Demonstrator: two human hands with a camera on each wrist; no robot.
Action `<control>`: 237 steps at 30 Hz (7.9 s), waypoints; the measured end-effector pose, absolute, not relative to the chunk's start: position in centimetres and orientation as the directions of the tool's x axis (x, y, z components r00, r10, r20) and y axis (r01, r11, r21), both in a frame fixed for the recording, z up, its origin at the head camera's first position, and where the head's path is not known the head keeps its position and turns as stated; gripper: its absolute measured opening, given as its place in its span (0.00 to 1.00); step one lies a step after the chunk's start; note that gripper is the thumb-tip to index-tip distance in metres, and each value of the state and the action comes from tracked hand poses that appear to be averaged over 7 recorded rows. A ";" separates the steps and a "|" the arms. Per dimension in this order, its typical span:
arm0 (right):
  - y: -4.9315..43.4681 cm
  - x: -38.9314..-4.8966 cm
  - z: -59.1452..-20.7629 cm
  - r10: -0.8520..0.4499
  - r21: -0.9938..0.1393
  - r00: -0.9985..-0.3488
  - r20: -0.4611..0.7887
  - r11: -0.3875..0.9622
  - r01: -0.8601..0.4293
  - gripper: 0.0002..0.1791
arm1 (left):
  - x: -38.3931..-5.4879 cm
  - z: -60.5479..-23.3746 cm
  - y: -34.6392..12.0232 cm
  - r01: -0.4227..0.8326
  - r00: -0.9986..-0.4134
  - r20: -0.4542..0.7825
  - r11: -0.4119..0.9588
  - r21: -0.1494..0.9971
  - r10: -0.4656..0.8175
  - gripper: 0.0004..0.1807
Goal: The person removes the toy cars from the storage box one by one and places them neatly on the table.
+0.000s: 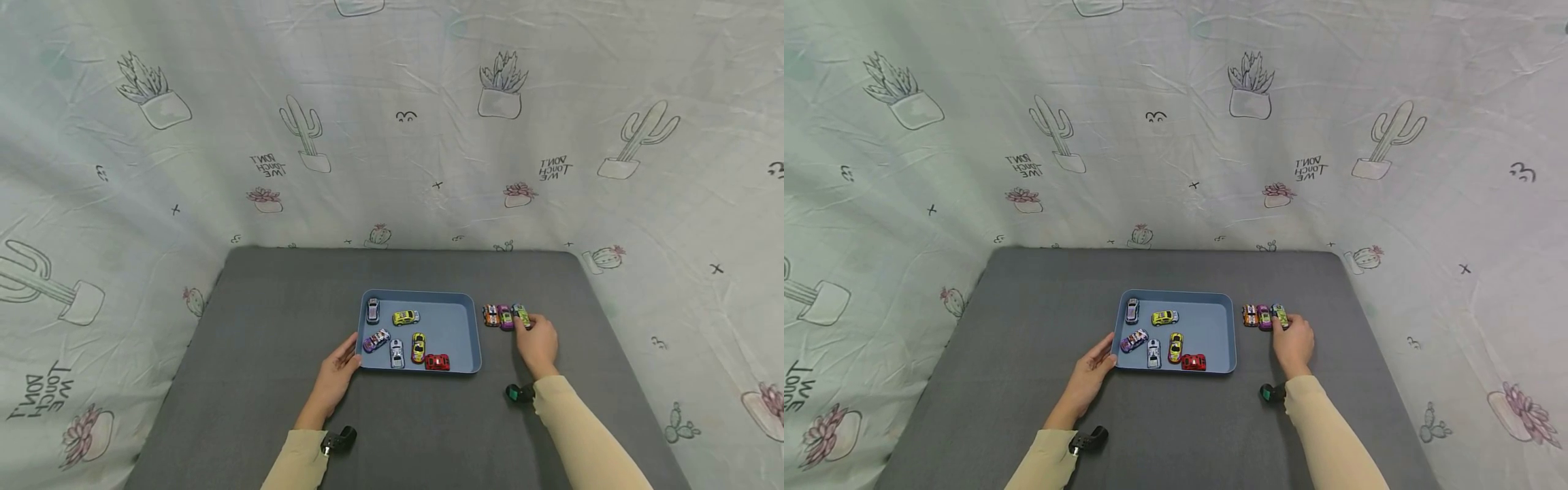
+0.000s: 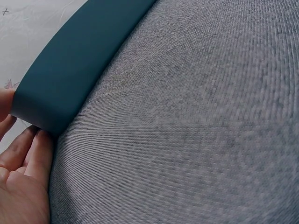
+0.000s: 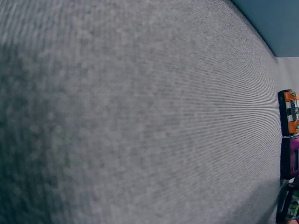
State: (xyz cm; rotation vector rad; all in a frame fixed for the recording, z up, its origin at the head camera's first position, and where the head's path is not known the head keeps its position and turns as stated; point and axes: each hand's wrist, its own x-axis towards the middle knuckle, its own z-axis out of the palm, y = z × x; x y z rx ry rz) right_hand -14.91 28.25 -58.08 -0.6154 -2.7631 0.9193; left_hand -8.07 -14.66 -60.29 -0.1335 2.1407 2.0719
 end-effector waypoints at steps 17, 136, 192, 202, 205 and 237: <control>28.3 -14.6 -57.8 0.437 -0.644 -0.897 0.072 0.707 0.293 0.28 | -7.9 -59.9 -14.6 -0.187 -0.981 -0.190 0.056 0.981 0.041 0.28; 18.1 -12.9 -55.6 -0.501 -0.466 -0.865 0.017 0.762 -0.451 0.14 | -7.9 -59.6 -14.7 -0.151 -0.985 -0.153 0.040 0.988 0.077 0.28; 26.1 -15.0 -54.7 0.293 -0.699 -0.950 0.109 0.702 0.136 0.23 | -8.2 -58.8 -14.8 -0.177 -0.980 -0.180 0.041 0.983 0.086 0.28; 28.1 -15.2 -55.3 0.399 -0.710 -0.914 0.082 0.666 0.227 0.27 | -8.1 -59.7 -14.6 -0.165 -0.984 -0.169 0.072 0.984 0.055 0.28; 28.6 -15.1 -55.2 0.414 -0.715 -0.906 0.093 0.661 0.228 0.26 | -8.1 -59.8 -14.5 -0.160 -0.985 -0.164 0.070 0.985 0.046 0.28; 30.9 -15.7 -57.0 0.491 -0.608 -0.871 0.019 0.697 0.380 0.29 | -7.9 -56.6 -14.4 -0.152 -0.982 -0.157 0.051 0.987 0.105 0.29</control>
